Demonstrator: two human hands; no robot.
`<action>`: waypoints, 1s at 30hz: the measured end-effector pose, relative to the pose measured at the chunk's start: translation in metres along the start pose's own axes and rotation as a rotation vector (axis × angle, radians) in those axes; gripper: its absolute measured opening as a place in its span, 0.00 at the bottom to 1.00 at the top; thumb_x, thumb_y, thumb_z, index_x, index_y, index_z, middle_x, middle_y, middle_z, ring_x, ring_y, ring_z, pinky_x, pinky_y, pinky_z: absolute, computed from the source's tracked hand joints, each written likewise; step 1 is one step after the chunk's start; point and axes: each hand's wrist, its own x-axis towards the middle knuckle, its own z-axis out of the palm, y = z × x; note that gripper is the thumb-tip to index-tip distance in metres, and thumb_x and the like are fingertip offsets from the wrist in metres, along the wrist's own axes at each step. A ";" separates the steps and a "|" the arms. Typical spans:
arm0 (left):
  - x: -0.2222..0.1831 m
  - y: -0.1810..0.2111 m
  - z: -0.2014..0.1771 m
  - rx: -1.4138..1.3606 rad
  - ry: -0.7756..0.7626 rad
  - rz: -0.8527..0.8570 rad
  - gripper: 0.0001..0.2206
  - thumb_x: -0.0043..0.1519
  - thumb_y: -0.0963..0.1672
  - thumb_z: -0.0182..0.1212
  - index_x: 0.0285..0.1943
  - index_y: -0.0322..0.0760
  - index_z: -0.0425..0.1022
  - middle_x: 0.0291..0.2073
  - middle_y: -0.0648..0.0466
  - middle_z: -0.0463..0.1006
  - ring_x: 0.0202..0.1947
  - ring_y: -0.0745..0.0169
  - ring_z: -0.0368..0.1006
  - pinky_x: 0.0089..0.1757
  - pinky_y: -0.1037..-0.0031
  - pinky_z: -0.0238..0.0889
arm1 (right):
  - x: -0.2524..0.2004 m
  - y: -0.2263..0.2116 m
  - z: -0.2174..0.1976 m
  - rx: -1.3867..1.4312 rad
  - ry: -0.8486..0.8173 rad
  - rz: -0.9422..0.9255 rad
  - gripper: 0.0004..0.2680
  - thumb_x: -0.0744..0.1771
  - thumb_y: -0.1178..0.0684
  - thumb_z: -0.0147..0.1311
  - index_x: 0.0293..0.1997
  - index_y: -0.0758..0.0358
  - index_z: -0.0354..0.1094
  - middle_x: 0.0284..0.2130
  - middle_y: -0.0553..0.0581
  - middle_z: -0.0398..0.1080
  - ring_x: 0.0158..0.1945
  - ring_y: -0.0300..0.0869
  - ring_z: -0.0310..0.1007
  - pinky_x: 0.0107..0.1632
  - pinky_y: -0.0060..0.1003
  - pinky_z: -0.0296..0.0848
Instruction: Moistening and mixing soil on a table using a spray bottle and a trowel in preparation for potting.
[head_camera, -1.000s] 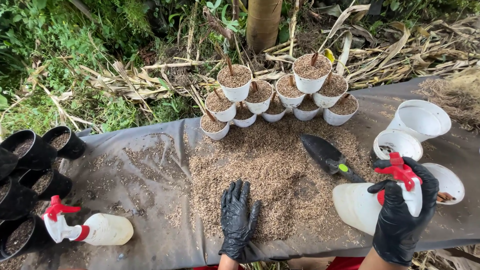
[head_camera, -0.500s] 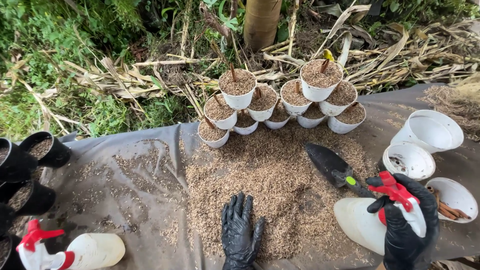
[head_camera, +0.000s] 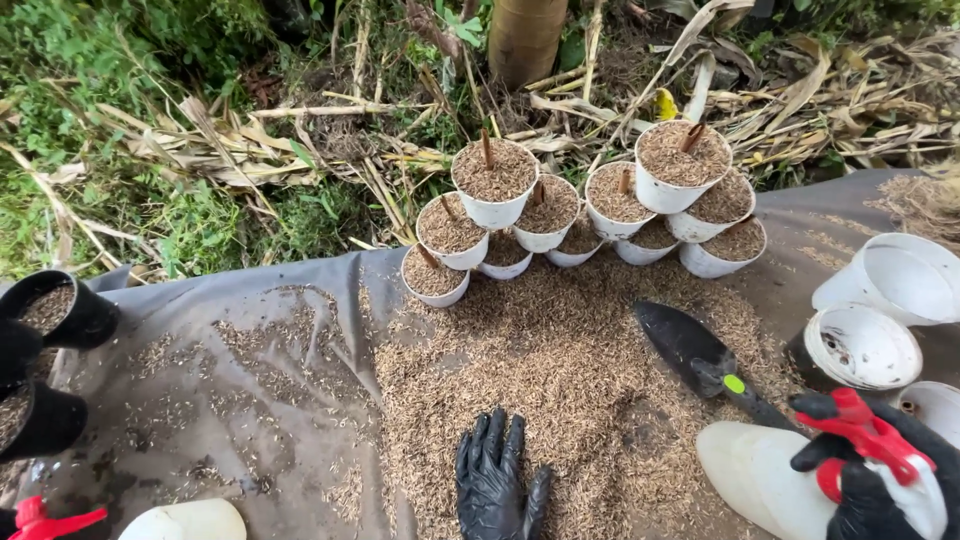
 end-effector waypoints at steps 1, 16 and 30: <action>-0.001 -0.002 -0.004 0.005 0.002 -0.003 0.34 0.69 0.62 0.21 0.83 0.57 0.38 0.83 0.61 0.40 0.82 0.60 0.34 0.74 0.58 0.26 | 0.001 0.011 0.001 0.005 -0.004 -0.001 0.25 0.67 0.44 0.42 0.57 0.87 0.67 0.39 0.75 0.75 0.31 0.53 0.72 0.42 0.40 0.67; -0.004 -0.001 -0.013 -0.293 -0.048 -0.061 0.29 0.68 0.58 0.44 0.77 0.49 0.62 0.74 0.49 0.63 0.75 0.43 0.54 0.68 0.48 0.42 | 0.017 0.057 0.008 0.393 -0.012 -0.069 0.24 0.65 0.50 0.49 0.65 0.81 0.58 0.54 0.80 0.70 0.22 0.56 0.68 0.33 0.41 0.68; -0.021 -0.034 0.069 -0.168 -0.302 -0.082 0.39 0.60 0.62 0.59 0.80 0.55 0.55 0.78 0.53 0.52 0.77 0.44 0.42 0.67 0.47 0.34 | 0.020 0.014 0.022 0.122 0.050 0.028 0.25 0.68 0.51 0.46 0.73 0.78 0.59 0.51 0.76 0.72 0.23 0.59 0.68 0.38 0.48 0.66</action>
